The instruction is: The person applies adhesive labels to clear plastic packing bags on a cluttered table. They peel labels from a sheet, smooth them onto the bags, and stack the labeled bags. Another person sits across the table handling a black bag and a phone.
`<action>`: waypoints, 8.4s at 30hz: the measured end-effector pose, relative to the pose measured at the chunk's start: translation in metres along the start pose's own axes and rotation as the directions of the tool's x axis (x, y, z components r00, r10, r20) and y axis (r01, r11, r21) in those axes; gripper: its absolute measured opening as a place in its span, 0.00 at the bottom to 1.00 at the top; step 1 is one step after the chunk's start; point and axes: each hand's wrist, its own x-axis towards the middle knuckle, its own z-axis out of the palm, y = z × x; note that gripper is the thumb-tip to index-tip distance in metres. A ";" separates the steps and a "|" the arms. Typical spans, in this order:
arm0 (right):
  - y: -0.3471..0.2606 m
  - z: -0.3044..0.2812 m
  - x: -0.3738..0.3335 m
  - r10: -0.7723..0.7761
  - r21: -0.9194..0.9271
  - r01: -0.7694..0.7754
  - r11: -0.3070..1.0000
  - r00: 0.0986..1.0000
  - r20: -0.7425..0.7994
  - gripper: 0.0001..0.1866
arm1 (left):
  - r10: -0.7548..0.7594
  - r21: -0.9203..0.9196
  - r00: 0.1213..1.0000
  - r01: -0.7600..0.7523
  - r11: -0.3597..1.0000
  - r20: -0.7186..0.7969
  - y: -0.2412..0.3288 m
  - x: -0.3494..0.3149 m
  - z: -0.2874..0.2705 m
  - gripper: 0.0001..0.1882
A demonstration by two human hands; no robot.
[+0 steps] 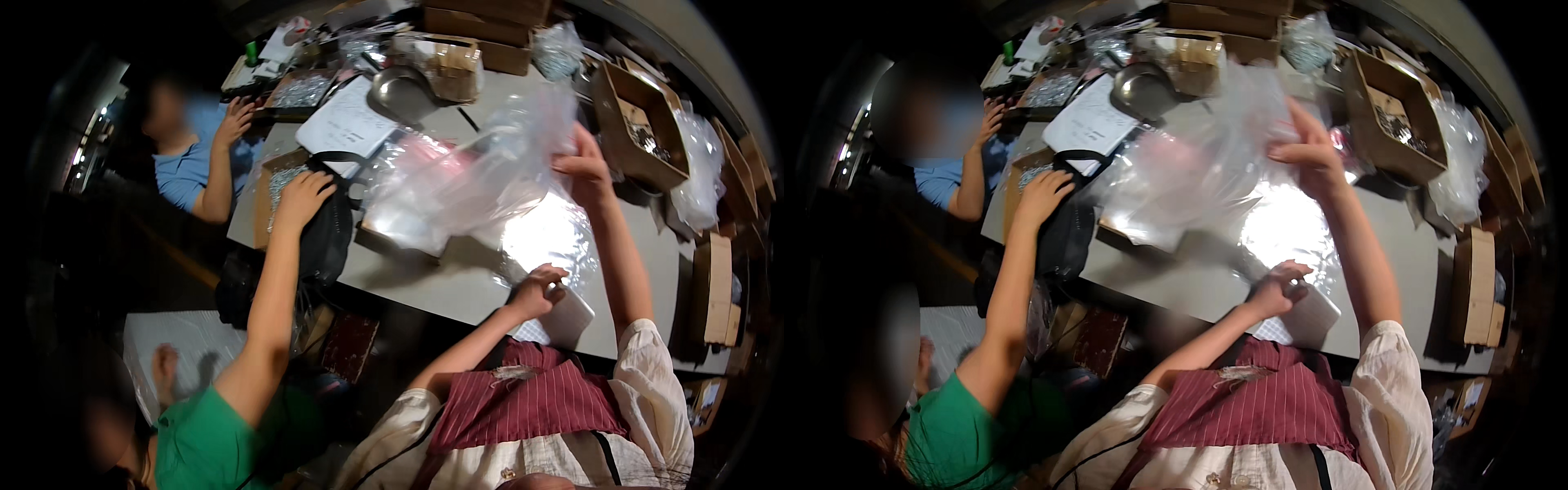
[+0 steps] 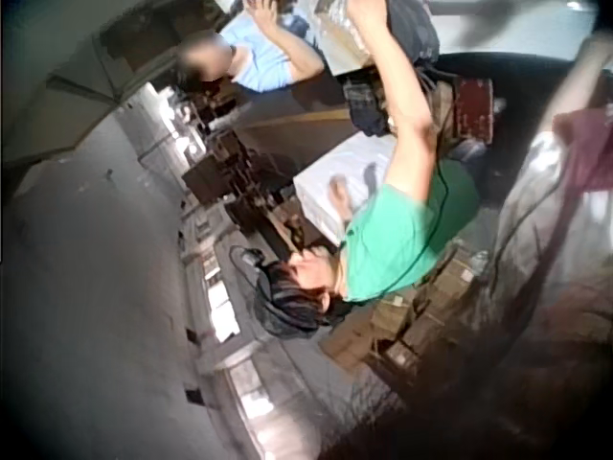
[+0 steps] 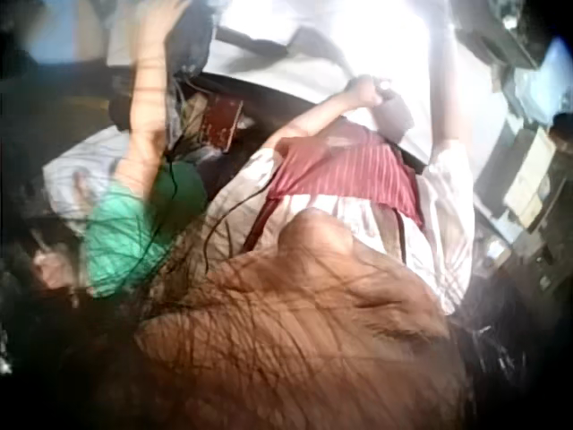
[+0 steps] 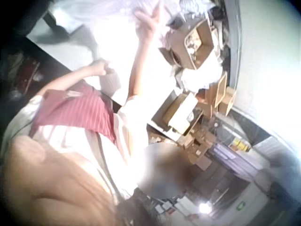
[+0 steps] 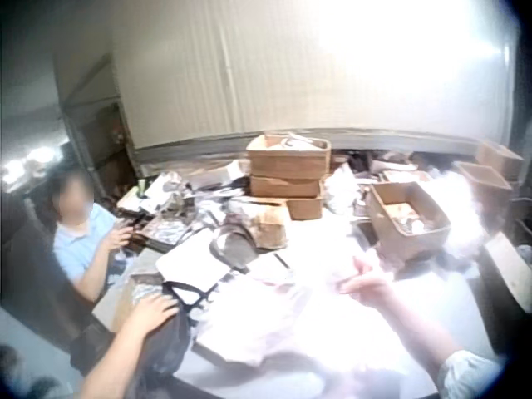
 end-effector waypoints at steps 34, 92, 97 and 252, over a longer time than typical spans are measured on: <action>0.113 -0.018 -0.067 -0.168 -0.737 0.164 0.656 0.983 0.070 0.17 | -0.058 0.188 0.998 0.062 0.980 -0.026 0.002 0.002 -0.003 0.17; 0.110 -0.097 -0.245 0.137 -0.653 -0.280 0.703 0.955 -0.263 0.14 | -0.334 0.233 0.933 0.358 0.904 -0.137 0.026 -0.002 -0.022 0.14; 0.114 -0.099 -0.236 0.100 -0.822 -0.155 0.547 0.988 -0.120 0.15 | -0.278 0.317 0.950 0.311 0.896 -0.144 0.024 -0.005 -0.020 0.13; 0.134 0.009 -0.135 0.052 -0.762 0.155 0.629 0.970 0.239 0.13 | -0.359 -0.197 0.790 0.300 0.933 -0.498 0.032 -0.100 -0.139 0.09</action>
